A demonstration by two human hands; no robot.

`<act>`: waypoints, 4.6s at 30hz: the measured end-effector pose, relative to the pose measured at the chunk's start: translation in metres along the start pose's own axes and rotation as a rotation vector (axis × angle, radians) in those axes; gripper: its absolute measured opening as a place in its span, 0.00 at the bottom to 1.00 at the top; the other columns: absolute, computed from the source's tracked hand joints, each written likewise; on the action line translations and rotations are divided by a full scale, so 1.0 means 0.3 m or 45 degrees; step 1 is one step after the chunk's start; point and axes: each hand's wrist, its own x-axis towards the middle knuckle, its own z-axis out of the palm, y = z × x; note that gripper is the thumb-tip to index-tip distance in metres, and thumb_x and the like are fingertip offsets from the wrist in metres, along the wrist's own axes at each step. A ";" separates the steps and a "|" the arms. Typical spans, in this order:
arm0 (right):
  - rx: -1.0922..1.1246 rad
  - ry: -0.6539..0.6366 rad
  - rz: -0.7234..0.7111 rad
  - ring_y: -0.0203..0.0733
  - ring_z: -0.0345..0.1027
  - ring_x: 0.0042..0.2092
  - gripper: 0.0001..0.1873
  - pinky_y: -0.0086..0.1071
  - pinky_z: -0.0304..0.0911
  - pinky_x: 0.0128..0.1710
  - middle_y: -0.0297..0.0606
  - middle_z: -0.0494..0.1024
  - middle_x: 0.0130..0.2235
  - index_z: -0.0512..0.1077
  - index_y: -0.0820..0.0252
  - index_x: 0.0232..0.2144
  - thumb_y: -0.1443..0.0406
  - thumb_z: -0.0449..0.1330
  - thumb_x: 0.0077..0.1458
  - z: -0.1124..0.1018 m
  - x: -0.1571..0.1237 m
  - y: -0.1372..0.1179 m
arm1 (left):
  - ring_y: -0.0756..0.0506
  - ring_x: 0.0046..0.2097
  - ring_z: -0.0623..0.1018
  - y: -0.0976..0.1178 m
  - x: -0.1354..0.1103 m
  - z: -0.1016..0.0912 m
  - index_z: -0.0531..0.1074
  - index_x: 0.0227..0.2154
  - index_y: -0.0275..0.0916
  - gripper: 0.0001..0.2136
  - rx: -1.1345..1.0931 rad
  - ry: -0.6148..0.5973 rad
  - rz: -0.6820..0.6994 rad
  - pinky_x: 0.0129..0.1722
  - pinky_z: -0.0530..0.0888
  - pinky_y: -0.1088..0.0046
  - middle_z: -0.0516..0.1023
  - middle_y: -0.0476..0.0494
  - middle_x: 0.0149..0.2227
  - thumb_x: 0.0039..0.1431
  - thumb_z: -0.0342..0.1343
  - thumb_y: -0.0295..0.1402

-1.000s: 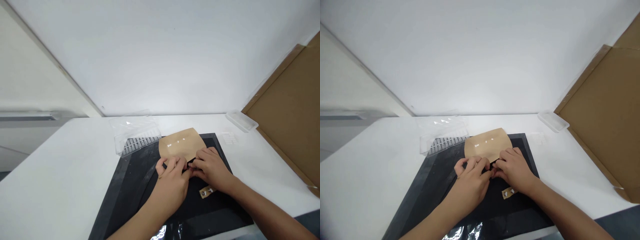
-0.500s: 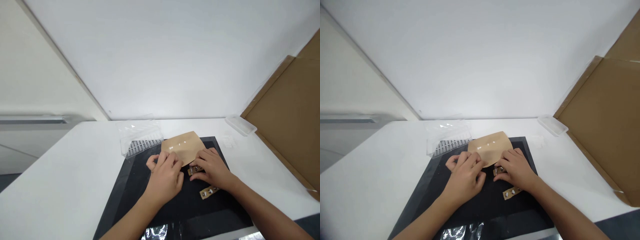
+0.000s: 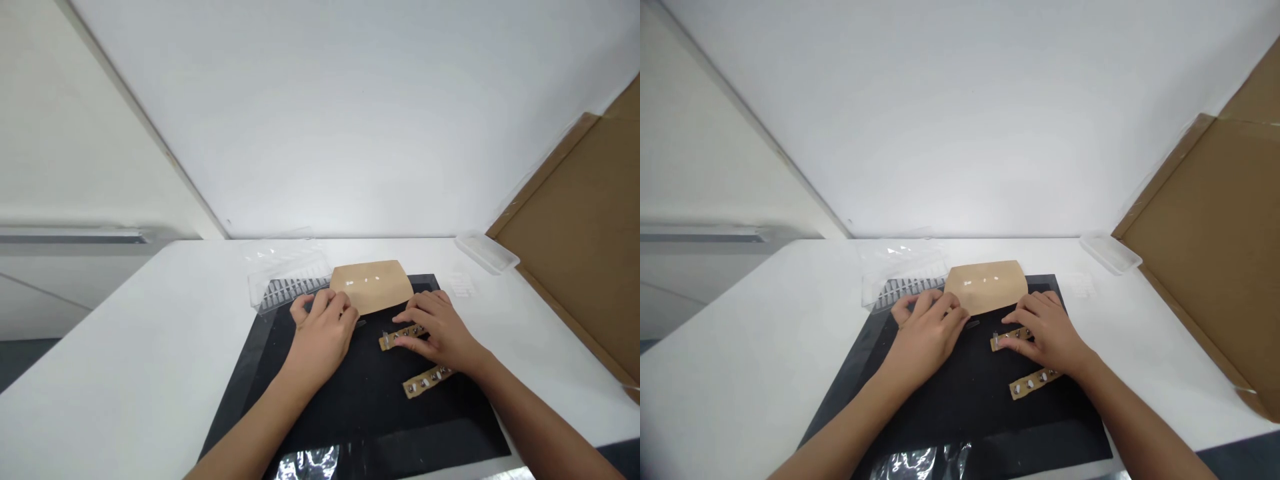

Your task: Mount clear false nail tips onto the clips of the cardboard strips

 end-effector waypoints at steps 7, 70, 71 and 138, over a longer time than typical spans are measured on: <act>0.005 -0.008 0.018 0.44 0.69 0.42 0.12 0.41 0.55 0.47 0.38 0.77 0.40 0.79 0.54 0.47 0.55 0.62 0.70 -0.001 -0.002 0.003 | 0.36 0.49 0.72 -0.038 0.017 -0.008 0.78 0.39 0.41 0.05 0.013 0.168 -0.011 0.51 0.59 0.53 0.82 0.41 0.45 0.70 0.57 0.26; 0.016 -0.162 -0.002 0.39 0.71 0.37 0.05 0.33 0.62 0.37 0.35 0.79 0.36 0.73 0.57 0.38 0.68 0.58 0.67 -0.334 0.234 0.021 | 0.37 0.48 0.72 -0.063 -0.011 -0.104 0.76 0.43 0.38 0.08 -0.305 -0.304 0.254 0.48 0.74 0.58 0.76 0.38 0.45 0.69 0.59 0.36; 0.021 -0.155 0.017 0.40 0.72 0.38 0.05 0.34 0.63 0.38 0.36 0.80 0.37 0.73 0.57 0.38 0.68 0.57 0.67 -0.341 0.232 0.026 | 0.37 0.47 0.73 -0.057 -0.037 -0.121 0.76 0.43 0.38 0.08 -0.275 -0.298 0.143 0.47 0.75 0.58 0.76 0.39 0.44 0.70 0.57 0.37; 0.315 0.535 0.015 0.43 0.70 0.38 0.09 0.37 0.67 0.39 0.39 0.73 0.36 0.68 0.55 0.37 0.64 0.53 0.72 0.083 0.223 -0.001 | 0.49 0.25 0.71 0.115 0.089 0.005 0.67 0.26 0.40 0.19 -0.975 -0.002 -0.469 0.30 0.64 0.73 0.69 0.52 0.22 0.75 0.45 0.37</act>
